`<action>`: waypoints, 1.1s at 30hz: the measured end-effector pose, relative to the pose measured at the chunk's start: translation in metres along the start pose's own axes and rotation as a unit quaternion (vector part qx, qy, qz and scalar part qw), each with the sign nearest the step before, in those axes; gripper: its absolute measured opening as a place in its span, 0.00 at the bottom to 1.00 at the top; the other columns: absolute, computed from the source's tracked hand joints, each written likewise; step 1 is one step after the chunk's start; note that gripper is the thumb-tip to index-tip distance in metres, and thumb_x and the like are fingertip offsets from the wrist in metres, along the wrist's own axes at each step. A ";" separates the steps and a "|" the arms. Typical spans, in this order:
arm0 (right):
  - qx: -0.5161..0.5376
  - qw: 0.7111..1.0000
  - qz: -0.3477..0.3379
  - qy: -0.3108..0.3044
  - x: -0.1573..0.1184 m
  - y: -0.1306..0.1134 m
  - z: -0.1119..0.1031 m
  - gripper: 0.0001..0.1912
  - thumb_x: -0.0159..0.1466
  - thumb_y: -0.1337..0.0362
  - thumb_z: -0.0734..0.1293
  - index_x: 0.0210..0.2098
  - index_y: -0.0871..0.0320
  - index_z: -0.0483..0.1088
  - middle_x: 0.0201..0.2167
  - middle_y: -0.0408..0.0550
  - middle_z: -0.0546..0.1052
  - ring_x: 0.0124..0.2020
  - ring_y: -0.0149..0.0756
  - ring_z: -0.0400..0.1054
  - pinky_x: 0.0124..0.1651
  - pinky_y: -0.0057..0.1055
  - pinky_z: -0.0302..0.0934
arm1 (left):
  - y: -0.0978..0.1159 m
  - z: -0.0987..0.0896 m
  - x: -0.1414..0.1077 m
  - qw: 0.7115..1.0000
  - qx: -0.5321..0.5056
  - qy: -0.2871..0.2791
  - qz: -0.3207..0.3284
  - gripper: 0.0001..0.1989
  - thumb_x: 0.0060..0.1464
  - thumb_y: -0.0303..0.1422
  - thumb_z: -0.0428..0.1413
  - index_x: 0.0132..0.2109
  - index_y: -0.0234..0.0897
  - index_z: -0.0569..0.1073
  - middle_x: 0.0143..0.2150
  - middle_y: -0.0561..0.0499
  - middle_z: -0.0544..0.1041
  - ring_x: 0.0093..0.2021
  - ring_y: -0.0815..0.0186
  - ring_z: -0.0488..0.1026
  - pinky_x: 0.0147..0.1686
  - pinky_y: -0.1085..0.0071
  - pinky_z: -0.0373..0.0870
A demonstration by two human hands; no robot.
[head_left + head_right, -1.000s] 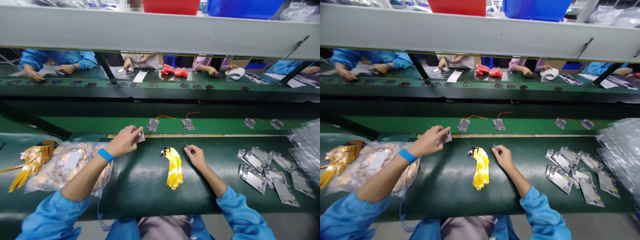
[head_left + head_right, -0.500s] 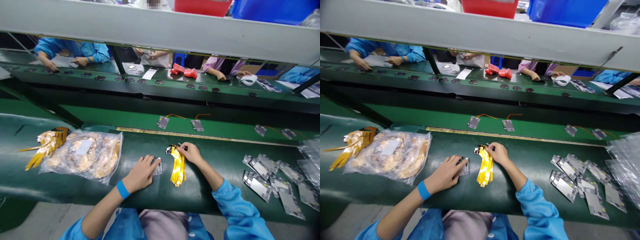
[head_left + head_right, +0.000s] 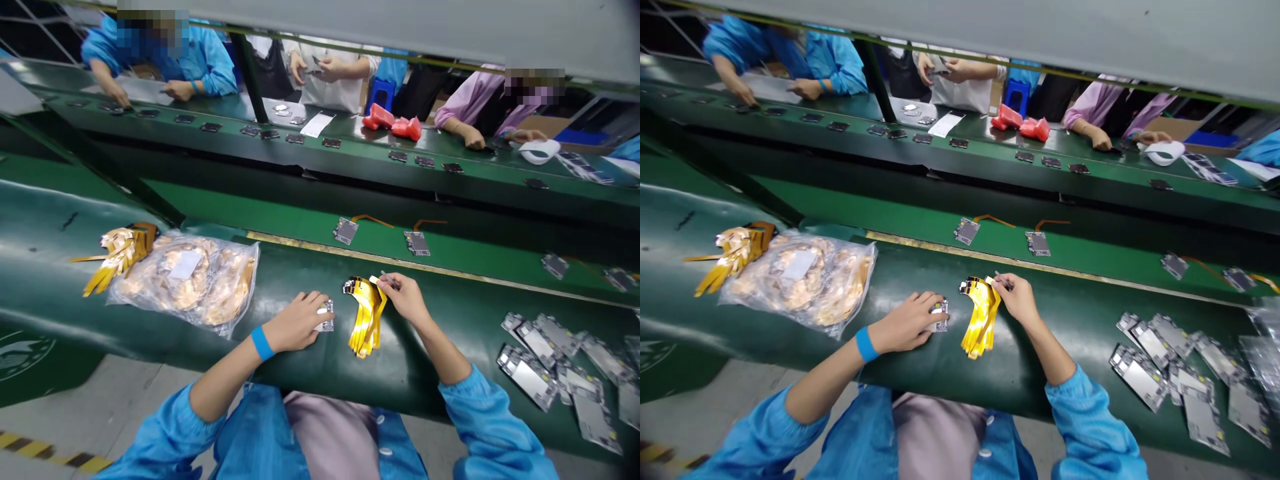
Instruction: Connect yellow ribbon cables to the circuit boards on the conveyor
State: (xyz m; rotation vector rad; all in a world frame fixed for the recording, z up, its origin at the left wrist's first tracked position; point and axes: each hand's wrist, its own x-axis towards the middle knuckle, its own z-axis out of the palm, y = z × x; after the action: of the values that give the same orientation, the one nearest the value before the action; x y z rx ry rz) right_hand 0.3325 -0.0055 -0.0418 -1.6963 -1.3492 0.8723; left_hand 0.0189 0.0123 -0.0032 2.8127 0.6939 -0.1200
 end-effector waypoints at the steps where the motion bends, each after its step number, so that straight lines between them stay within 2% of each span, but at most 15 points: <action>1: 0.012 1.000 -0.001 -0.014 -0.003 -0.004 0.000 0.20 0.59 0.47 0.70 0.36 0.60 0.79 0.32 0.52 0.82 0.30 0.39 0.73 0.35 0.33 0.64 | 0.000 -0.002 0.002 1.000 0.005 -0.006 0.002 0.22 0.56 0.31 0.58 0.58 0.45 0.72 0.61 0.40 0.66 0.57 0.50 0.64 0.50 0.58 0.63; 6: 0.044 0.992 0.001 -0.120 -0.023 -0.027 0.014 0.18 0.60 0.49 0.70 0.33 0.59 0.78 0.30 0.49 0.82 0.29 0.39 0.73 0.33 0.31 0.64 | 0.003 -0.008 0.011 0.999 0.031 -0.034 0.007 0.21 0.55 0.31 0.60 0.56 0.44 0.72 0.58 0.40 0.67 0.53 0.50 0.66 0.47 0.58 0.64; 11: -0.019 0.983 -0.008 -0.181 -0.036 -0.037 0.036 0.13 0.61 0.54 0.68 0.31 0.57 0.78 0.29 0.45 0.81 0.30 0.37 0.72 0.33 0.29 0.61 | 0.003 -0.009 0.011 0.998 0.042 -0.034 -0.011 0.17 0.57 0.31 0.58 0.53 0.43 0.73 0.55 0.40 0.67 0.51 0.50 0.65 0.45 0.58 0.65; 18: -0.134 0.974 -0.022 -0.183 -0.032 -0.044 0.057 0.10 0.64 0.57 0.68 0.32 0.53 0.80 0.28 0.43 0.81 0.29 0.36 0.70 0.32 0.29 0.55 | 0.002 -0.006 0.003 0.998 0.036 -0.010 -0.042 0.12 0.60 0.31 0.56 0.51 0.42 0.74 0.55 0.41 0.67 0.49 0.52 0.65 0.46 0.58 0.65; 23: -0.199 0.962 -0.012 -0.188 -0.031 -0.055 0.064 0.08 0.64 0.60 0.69 0.33 0.51 0.81 0.29 0.44 0.82 0.30 0.37 0.71 0.31 0.29 0.52 | 0.002 -0.006 -0.001 0.998 0.045 -0.012 -0.041 0.16 0.61 0.31 0.56 0.55 0.44 0.72 0.57 0.41 0.67 0.52 0.51 0.64 0.47 0.57 0.66; 33: -0.201 0.961 -0.029 -0.187 -0.029 -0.052 0.068 0.07 0.64 0.61 0.69 0.32 0.51 0.81 0.27 0.43 0.81 0.29 0.37 0.71 0.30 0.29 0.52 | 0.000 -0.006 0.006 0.998 0.030 -0.029 -0.037 0.15 0.59 0.30 0.57 0.54 0.42 0.73 0.54 0.40 0.68 0.50 0.51 0.65 0.48 0.56 0.66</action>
State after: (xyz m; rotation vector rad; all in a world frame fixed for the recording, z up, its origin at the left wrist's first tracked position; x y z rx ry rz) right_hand 0.2443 -0.0165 -0.0251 -1.8388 -1.9271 0.9660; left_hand 0.0249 0.0163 0.0014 2.8278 0.7942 -0.2380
